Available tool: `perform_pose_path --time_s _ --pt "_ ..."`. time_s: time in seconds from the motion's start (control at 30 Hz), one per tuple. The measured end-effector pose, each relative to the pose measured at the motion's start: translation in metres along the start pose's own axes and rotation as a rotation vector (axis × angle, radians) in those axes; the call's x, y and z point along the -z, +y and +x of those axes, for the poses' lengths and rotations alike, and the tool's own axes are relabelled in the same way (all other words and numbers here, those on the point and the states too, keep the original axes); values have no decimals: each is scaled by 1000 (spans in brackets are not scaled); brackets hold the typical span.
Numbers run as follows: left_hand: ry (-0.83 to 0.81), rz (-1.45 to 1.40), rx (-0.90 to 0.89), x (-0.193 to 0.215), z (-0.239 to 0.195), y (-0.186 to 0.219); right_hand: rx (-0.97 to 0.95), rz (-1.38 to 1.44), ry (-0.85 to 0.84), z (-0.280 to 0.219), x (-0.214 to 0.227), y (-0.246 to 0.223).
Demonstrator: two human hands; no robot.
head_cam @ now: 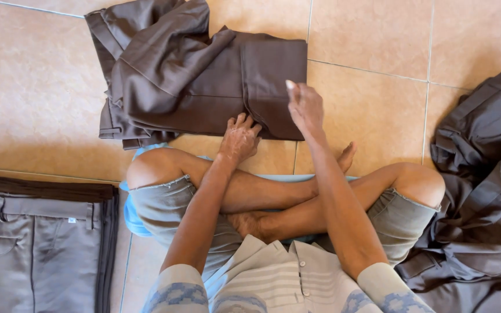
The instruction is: Folding brown trousers into neat rectangles while sitting on a low stool.
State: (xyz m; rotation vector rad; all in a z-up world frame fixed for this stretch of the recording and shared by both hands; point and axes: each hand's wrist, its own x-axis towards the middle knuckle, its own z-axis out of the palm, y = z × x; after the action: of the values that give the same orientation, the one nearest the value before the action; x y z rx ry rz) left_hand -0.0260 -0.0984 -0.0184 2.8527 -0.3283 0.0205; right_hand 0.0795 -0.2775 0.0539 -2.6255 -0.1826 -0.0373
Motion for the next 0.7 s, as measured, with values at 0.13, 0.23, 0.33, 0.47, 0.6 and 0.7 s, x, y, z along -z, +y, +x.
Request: perform_pose_path --time_s 0.13,0.23,0.33,0.47,0.6,0.7 --pt "3 3 21 -7 0 1 -444 -36 0 2 -49 71" --pt "-5 -14 18 -3 -1 0 -514 201 38 17 -111 148" --pt "-18 -39 13 -4 -3 -2 -500 93 50 27 -103 161" --pt "-61 -8 -17 0 -1 -3 -481 -50 212 46 -55 230" --pt "-114 54 -78 -1 -1 4 -670 -263 227 13 30 275" --pt "-112 2 -129 -7 3 3 -819 -417 83 4 64 208"
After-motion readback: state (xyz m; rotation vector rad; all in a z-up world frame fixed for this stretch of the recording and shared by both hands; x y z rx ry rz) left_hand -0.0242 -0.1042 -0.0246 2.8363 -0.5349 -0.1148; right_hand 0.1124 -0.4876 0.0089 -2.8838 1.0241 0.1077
